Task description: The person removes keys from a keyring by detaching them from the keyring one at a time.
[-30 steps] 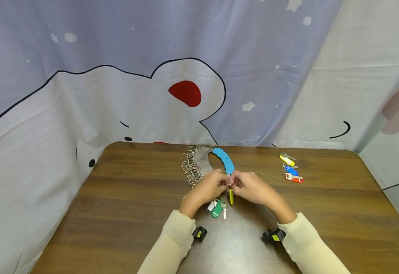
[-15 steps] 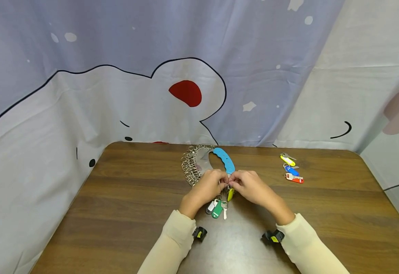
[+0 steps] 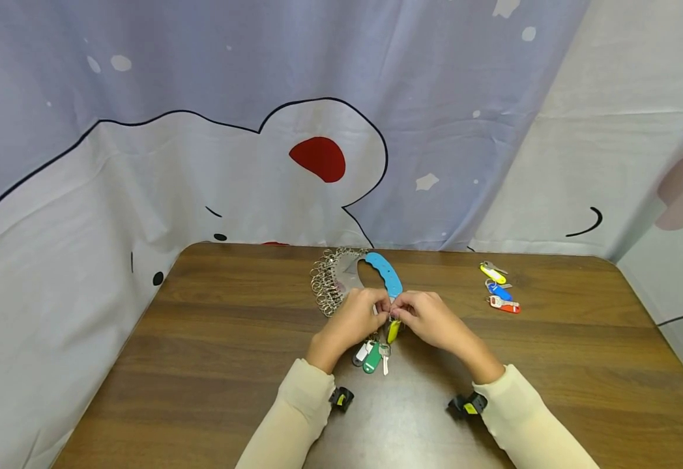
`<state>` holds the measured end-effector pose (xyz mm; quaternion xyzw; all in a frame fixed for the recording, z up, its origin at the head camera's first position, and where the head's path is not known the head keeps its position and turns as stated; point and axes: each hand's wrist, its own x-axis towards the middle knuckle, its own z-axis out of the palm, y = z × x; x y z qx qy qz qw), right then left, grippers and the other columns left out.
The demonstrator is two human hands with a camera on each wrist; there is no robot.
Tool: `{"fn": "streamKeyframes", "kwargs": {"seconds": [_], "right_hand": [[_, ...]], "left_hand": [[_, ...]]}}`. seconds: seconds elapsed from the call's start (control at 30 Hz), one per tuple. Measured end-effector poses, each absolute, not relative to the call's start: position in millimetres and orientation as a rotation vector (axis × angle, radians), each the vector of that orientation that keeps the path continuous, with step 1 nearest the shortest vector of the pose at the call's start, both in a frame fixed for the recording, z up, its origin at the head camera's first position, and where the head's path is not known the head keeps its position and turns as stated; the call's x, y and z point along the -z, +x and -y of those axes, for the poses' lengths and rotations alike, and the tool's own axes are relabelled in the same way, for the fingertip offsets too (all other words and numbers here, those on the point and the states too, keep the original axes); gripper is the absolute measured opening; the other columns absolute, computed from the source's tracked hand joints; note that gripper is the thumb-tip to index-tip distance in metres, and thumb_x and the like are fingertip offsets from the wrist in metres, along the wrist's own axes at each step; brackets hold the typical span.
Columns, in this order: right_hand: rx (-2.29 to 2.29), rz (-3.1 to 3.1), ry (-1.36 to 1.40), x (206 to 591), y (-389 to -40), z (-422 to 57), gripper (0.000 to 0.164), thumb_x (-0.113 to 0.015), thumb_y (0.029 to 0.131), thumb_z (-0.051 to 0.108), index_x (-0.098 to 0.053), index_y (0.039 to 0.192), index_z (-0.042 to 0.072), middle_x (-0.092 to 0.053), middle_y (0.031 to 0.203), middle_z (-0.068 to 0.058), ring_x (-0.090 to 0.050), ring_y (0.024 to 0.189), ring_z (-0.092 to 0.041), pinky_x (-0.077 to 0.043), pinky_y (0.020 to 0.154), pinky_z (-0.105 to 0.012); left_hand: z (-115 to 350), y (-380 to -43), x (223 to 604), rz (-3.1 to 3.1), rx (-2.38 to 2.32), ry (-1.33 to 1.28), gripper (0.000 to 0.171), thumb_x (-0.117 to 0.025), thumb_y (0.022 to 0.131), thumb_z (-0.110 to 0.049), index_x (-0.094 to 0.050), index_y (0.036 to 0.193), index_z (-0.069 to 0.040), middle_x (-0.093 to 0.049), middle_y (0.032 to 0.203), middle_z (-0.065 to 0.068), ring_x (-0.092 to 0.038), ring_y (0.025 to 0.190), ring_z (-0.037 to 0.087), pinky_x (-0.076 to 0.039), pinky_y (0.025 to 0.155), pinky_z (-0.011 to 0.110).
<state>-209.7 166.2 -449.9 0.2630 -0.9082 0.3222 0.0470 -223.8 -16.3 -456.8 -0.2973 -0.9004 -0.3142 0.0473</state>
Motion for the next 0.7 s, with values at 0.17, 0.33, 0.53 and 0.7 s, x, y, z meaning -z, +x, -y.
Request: {"fn": "streamKeyframes", "kwargs": {"seconds": [0.17,0.33,0.53,0.7], "right_hand": [[-1.006,2.775,0.775,449.5,-210.2,-165.9,0.006,-0.067,0.090,0.013,-0.072,0.086,0.011,-0.069,0.080,0.001,-0.054,0.067,-0.011,-0.049,0.062,-0.032],[-1.022,2.780,0.720,449.3,-211.2,-166.1,0.007,-0.068,0.090,0.013,-0.071,0.084,0.012,-0.066,0.074,0.003,-0.051,0.063,-0.011,-0.047,0.059,-0.031],[-1.003,2.788,0.658,451.0,-212.3,-166.2,0.008,-0.069,0.088,0.013,-0.071,0.080,0.013,-0.064,0.067,0.004,-0.051,0.059,-0.010,-0.046,0.056,-0.030],[-0.986,2.791,0.601,450.3,-211.6,-165.1,0.009,-0.072,0.086,0.015,-0.072,0.077,0.012,-0.066,0.065,0.004,-0.052,0.058,-0.010,-0.047,0.055,-0.030]], "left_hand": [[17.1,-224.5,457.8,2.691,0.947,-0.939,0.014,-0.072,0.082,-0.006,-0.064,0.075,-0.015,-0.065,0.074,-0.004,-0.054,0.064,0.010,-0.046,0.058,0.023],[17.0,-225.6,458.6,2.652,0.928,-0.985,0.016,-0.072,0.081,-0.003,-0.063,0.073,-0.013,-0.063,0.073,-0.003,-0.052,0.065,0.011,-0.045,0.058,0.024],[17.7,-225.8,459.5,2.637,0.917,-1.035,0.017,-0.072,0.083,-0.002,-0.062,0.073,-0.012,-0.061,0.072,-0.003,-0.050,0.064,0.012,-0.044,0.058,0.023],[18.3,-225.8,460.4,2.630,0.913,-1.044,0.017,-0.072,0.082,-0.003,-0.063,0.073,-0.014,-0.062,0.071,-0.004,-0.050,0.062,0.010,-0.044,0.056,0.022]]}}
